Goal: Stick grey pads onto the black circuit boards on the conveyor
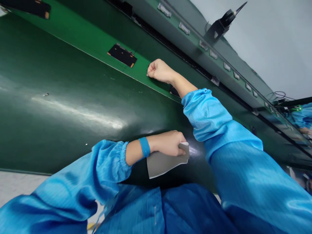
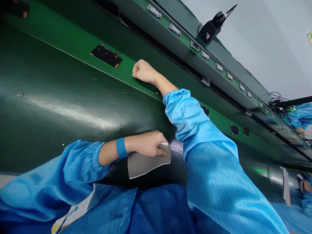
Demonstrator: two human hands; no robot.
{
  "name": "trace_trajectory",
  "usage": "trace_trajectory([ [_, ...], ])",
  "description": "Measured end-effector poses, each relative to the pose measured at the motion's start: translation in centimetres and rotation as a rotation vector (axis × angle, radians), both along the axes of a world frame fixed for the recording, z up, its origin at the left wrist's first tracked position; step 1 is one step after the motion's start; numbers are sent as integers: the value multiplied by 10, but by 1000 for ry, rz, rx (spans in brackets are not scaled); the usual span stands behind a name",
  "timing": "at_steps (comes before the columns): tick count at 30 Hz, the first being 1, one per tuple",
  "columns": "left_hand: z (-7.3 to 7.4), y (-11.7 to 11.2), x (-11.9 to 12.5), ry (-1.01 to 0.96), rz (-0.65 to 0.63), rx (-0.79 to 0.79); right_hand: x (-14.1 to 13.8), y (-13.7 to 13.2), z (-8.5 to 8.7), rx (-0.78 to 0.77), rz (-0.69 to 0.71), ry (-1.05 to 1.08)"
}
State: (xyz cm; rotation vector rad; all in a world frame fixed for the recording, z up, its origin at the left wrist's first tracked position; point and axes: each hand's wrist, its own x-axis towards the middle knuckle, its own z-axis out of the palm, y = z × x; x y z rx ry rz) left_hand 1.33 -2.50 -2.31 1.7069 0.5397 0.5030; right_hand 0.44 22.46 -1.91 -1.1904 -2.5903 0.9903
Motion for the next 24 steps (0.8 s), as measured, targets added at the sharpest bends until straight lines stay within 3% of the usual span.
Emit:
trace_trajectory([
  [8, 0, 0, -1, 21, 17, -3, 12, -7, 7, 83, -6, -89],
  [14, 1, 3, -5, 11, 44, -28, 16, 2, -2, 255, -56, -182],
  [16, 2, 8, -9, 11, 134, -47, 30, 2, 2, 324, -125, -141],
  [20, 3, 21, -18, 20, 530, -152, 91, -35, 29, 320, -183, 33],
  [24, 2, 28, -21, -86, 770, -285, 169, -107, 53, -7, -225, 222],
])
